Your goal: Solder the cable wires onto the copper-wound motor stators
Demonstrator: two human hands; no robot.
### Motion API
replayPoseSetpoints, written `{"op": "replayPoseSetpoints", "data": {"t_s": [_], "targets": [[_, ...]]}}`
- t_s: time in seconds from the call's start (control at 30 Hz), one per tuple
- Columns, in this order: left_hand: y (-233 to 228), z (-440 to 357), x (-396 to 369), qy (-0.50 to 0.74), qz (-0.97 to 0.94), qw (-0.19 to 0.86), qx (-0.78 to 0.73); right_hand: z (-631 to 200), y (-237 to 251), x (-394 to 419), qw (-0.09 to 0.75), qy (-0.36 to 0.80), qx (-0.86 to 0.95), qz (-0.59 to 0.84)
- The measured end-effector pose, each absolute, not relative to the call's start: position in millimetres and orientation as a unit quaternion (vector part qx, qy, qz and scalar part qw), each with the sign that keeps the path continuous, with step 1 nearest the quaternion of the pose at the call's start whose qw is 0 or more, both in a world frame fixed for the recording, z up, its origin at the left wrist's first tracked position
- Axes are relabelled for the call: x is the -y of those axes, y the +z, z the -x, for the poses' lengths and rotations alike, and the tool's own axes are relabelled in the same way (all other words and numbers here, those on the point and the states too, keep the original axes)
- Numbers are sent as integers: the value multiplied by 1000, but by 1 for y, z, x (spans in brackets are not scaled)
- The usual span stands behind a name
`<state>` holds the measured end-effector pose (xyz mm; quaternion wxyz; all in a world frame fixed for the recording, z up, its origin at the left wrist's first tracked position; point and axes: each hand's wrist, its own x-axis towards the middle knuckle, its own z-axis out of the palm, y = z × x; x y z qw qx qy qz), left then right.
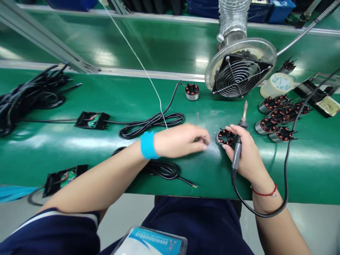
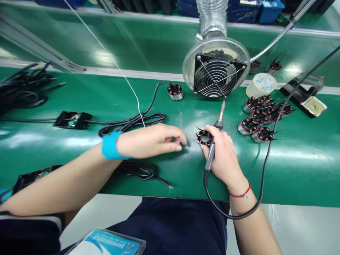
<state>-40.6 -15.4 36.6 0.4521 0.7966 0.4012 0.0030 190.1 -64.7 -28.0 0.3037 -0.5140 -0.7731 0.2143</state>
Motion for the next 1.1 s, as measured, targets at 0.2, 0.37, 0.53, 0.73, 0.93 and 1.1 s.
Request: {"op": "replayPoseSetpoints", "data": {"t_s": [0.2,0.37,0.53,0.73,0.93,1.1], "targets": [[33,60,75,-163,-916,225,-289,-194,-22,66,325,217,774,498],[30,68,78,-133,-910,178,-349,-192,-20,67,388,157,761,495],[31,63,90,-149,-925,159,-312,-193,-22,68,432,146,737,500],[29,63,79,-49,-907,170,-383,-186,-13,72,452,146,715,513],[51,48,41,130,-823,360,-420,-162,5,81,480,321,678,455],[50,38,40,160,-804,430,-378,-152,10,81,535,419,591,435]]}}
